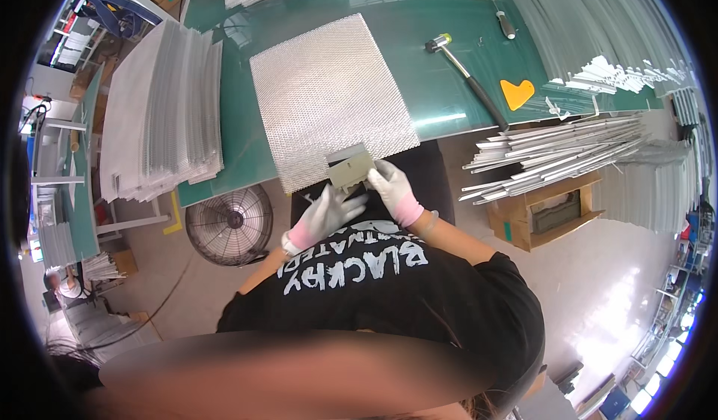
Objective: Assembling metal mesh air filters by placing the mesh screen into a metal frame and securing it with screws using an electric screwdriver.
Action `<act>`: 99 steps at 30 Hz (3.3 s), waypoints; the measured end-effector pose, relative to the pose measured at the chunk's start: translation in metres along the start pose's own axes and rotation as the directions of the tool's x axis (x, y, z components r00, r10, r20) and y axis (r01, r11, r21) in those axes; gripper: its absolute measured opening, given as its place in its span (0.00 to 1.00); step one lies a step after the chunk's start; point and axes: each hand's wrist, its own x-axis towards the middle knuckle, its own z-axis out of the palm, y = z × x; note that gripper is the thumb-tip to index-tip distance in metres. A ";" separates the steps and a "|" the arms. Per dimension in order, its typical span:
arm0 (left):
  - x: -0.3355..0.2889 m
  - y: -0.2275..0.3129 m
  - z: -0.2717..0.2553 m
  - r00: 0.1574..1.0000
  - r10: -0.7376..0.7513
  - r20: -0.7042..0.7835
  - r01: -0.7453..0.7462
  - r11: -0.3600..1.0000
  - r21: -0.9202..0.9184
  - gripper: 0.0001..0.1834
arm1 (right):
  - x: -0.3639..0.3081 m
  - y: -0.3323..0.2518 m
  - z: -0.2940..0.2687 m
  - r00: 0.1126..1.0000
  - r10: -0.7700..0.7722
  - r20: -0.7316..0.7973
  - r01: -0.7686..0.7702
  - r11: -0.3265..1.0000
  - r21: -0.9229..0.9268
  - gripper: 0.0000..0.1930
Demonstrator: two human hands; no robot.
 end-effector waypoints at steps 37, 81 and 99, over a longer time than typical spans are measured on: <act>0.104 0.073 0.091 0.929 0.083 0.360 -0.239 -0.608 0.757 0.34 | 0.008 -0.024 -0.020 0.886 0.045 -0.462 0.132 0.930 0.343 0.14; 0.109 0.099 0.053 0.826 0.283 0.486 -0.264 -0.569 0.779 0.28 | -0.062 -0.154 -0.072 0.710 -0.377 0.595 0.606 -0.103 -0.788 0.11; -0.036 0.178 0.003 0.540 0.821 0.184 -0.788 0.416 0.453 0.34 | -0.088 -0.143 -0.211 0.639 -0.054 -0.768 0.671 0.527 0.521 0.25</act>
